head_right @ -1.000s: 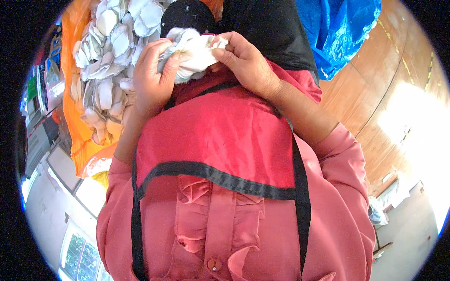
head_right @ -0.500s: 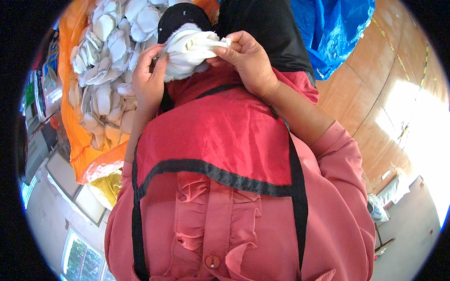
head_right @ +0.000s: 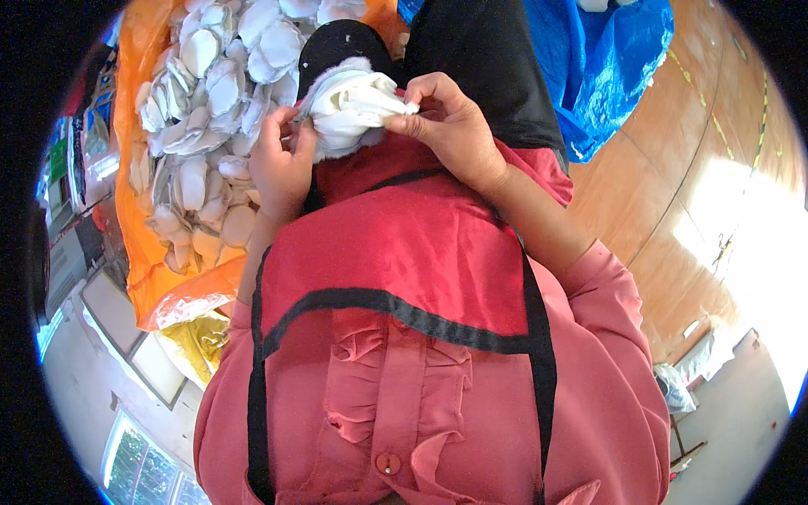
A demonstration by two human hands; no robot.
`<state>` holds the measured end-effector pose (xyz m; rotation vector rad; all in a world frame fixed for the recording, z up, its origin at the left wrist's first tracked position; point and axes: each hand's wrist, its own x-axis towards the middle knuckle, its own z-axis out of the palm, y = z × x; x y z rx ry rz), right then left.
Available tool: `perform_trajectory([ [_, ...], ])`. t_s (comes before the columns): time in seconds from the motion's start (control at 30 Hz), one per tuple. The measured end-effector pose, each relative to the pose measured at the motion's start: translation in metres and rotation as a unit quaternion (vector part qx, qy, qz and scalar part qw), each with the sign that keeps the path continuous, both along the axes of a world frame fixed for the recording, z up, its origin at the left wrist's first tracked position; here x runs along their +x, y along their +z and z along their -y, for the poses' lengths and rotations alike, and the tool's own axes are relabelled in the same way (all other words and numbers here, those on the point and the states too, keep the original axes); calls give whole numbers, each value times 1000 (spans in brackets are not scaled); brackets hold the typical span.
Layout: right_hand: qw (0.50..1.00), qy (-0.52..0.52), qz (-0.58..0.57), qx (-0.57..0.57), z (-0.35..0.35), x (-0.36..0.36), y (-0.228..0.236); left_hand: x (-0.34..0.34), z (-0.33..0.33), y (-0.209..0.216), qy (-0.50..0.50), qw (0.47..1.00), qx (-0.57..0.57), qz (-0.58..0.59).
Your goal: The person sits on the floor and repeatedly stuffs white fabric pieces into a sock, compressing the bundle with both hands. The workspace includes large orange and blue sacks filled with similar white items.
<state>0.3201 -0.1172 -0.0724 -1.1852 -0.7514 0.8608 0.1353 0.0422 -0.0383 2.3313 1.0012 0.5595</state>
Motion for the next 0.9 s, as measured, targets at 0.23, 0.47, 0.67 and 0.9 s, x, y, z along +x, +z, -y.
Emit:
perform_trajectory([
  [0.23, 996, 36, 2, 83, -14, 0, 5, 1, 8, 3, -13, 999, 29, 15],
  [0.47, 980, 50, 190, 28, -27, 2, 18, 1, 9, 3, -34, 995, 98, -1],
  [0.67, 970, 74, 232, 24, -43, 3, 18, 2, 6, 2, -64, 996, 59, -10],
  [0.9, 912, 161, 377, -24, -63, 7, 44, 0, -7, -2, -58, 996, -48, -48],
])
